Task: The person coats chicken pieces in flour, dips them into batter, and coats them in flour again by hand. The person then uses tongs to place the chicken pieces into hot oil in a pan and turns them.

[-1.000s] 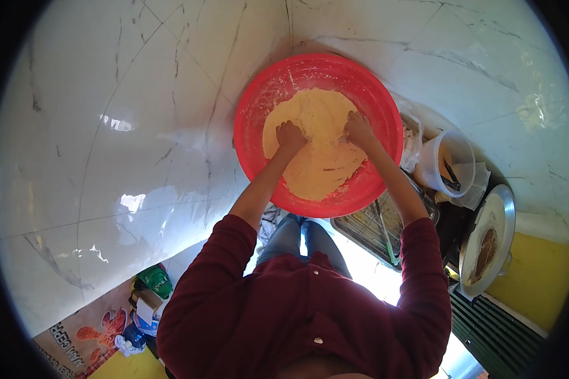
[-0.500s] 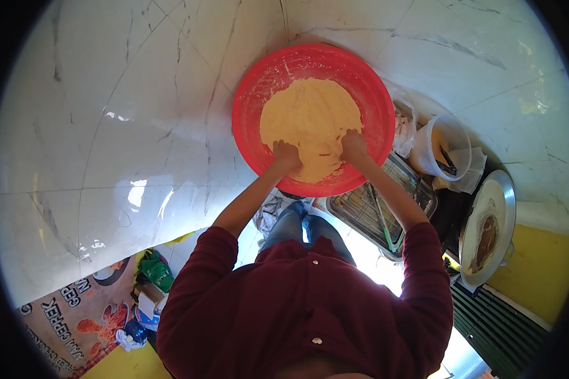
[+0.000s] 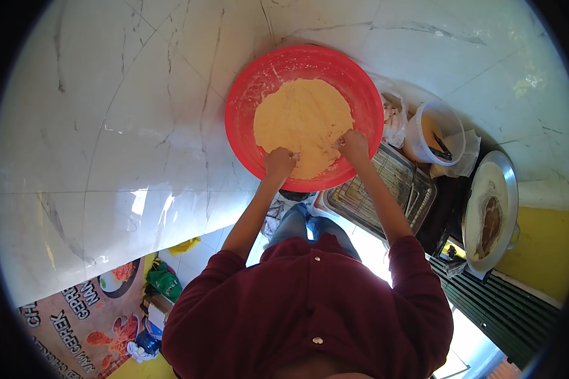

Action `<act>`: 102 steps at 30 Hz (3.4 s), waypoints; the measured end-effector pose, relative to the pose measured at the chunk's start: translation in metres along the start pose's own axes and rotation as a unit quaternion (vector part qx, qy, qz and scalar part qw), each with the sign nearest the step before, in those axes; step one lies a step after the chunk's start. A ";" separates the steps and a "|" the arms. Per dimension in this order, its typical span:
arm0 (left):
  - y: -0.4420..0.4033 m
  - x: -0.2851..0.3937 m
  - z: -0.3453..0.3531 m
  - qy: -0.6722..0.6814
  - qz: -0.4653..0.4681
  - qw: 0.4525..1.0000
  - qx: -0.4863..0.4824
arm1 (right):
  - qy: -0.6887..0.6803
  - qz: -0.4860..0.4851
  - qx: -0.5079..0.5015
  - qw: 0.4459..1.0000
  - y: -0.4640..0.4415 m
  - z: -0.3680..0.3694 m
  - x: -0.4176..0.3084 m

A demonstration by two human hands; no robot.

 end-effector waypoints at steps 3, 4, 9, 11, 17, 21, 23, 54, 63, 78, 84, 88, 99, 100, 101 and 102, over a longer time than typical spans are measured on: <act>0.012 0.012 -0.011 0.033 0.041 0.996 0.071 | -0.029 0.029 0.014 0.999 0.017 -0.028 -0.008; 0.014 0.020 -0.014 0.018 0.079 0.991 0.107 | -0.031 0.034 0.019 0.999 0.020 -0.021 -0.004; 0.013 0.050 0.002 0.083 0.125 0.986 0.071 | -0.083 -0.104 0.203 0.970 0.053 -0.054 -0.016; 0.018 0.081 0.003 0.101 0.220 0.961 0.134 | -0.089 -0.066 0.263 0.958 0.062 -0.069 -0.005; 0.012 0.179 0.014 0.246 0.335 0.907 0.063 | -0.058 0.085 0.367 0.925 0.103 -0.164 0.095; 0.001 0.255 0.045 0.104 0.484 0.866 0.065 | 0.083 0.208 0.430 0.875 0.110 -0.191 0.192; -0.006 0.283 0.057 0.095 0.509 0.851 0.087 | 0.065 0.235 0.368 0.897 0.106 -0.191 0.228; -0.026 0.329 0.091 0.057 0.594 0.798 0.086 | 0.003 0.378 0.226 0.898 0.146 -0.205 0.192; -0.024 0.317 0.082 0.083 0.553 0.821 0.111 | -0.062 0.371 0.259 0.890 0.169 -0.173 0.203; -0.001 0.172 -0.009 0.065 0.316 0.941 0.103 | -0.243 0.269 0.213 0.907 0.179 -0.187 0.110; 0.023 0.062 -0.017 0.028 0.214 0.961 0.170 | -0.151 0.122 0.040 0.980 0.123 -0.133 0.031; 0.042 0.023 -0.020 0.014 0.145 0.967 0.210 | -0.027 0.024 0.013 0.999 0.089 -0.102 -0.004; 0.060 0.016 -0.039 0.167 0.108 0.939 0.282 | 0.100 -0.003 -0.130 0.987 0.055 -0.061 -0.037; 0.061 0.016 -0.040 0.167 0.105 0.939 0.283 | 0.101 -0.005 -0.132 0.986 0.052 -0.059 -0.037; 0.061 0.016 -0.040 0.164 0.106 0.938 0.286 | 0.112 -0.007 -0.138 0.984 0.049 -0.055 -0.036; 0.061 0.016 -0.041 0.160 0.108 0.938 0.289 | 0.123 -0.009 -0.144 0.982 0.046 -0.054 -0.036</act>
Point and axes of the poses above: each hand's wrist, its own y-axis away from the middle knuckle, its own z-axis out of the palm, x = y × z, the point moved 7 cm from there along -y, towards the middle knuckle, and after that the axes turned 3 degrees about -z, right-handed, at the moved point
